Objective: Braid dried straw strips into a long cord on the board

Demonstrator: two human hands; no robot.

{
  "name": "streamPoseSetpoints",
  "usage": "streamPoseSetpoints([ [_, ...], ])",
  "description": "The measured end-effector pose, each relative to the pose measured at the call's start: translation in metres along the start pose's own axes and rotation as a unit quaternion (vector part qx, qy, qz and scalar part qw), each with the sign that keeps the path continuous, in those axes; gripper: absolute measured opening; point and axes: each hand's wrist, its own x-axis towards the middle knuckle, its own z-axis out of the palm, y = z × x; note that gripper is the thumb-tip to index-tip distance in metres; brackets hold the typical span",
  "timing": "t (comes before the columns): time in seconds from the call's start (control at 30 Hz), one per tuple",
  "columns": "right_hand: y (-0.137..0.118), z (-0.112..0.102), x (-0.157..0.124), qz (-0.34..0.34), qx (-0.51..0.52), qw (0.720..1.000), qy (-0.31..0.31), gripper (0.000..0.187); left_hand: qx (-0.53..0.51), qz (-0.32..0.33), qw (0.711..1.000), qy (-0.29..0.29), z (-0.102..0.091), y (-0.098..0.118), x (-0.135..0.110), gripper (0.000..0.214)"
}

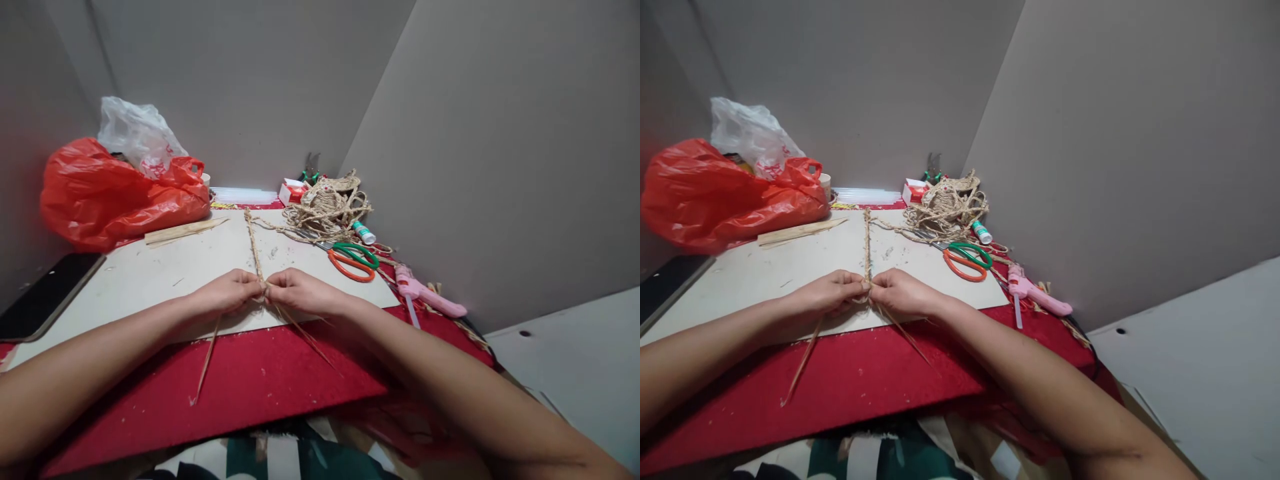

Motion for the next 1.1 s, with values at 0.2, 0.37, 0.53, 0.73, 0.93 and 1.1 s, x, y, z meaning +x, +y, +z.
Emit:
streamPoseSetpoints([
  [0.2,-0.008,0.003,-0.002,0.0,-0.115,0.993,0.019,0.02,-0.049,-0.024,0.998,0.005,0.005,0.0,0.001,0.023],
  [0.37,-0.017,-0.002,-0.007,-0.013,-0.151,0.988,-0.01,0.023,-0.051,-0.018,0.998,0.046,0.009,0.001,0.0,0.024],
  [0.53,-0.019,-0.005,-0.012,-0.014,-0.172,0.985,-0.001,0.023,-0.043,-0.006,0.997,0.059,0.01,-0.001,0.0,0.025],
  [0.73,-0.016,0.001,-0.011,-0.009,-0.236,0.969,0.077,0.02,-0.038,0.009,0.997,0.067,0.013,-0.001,-0.002,0.026],
  [0.93,-0.021,-0.001,-0.014,-0.01,-0.204,0.978,0.039,0.025,-0.047,0.025,0.996,0.075,0.015,-0.002,-0.003,0.025],
  [1.1,-0.027,-0.001,-0.017,0.009,-0.231,0.97,0.069,0.023,-0.05,0.051,0.994,0.077,0.017,-0.005,-0.001,0.025],
])
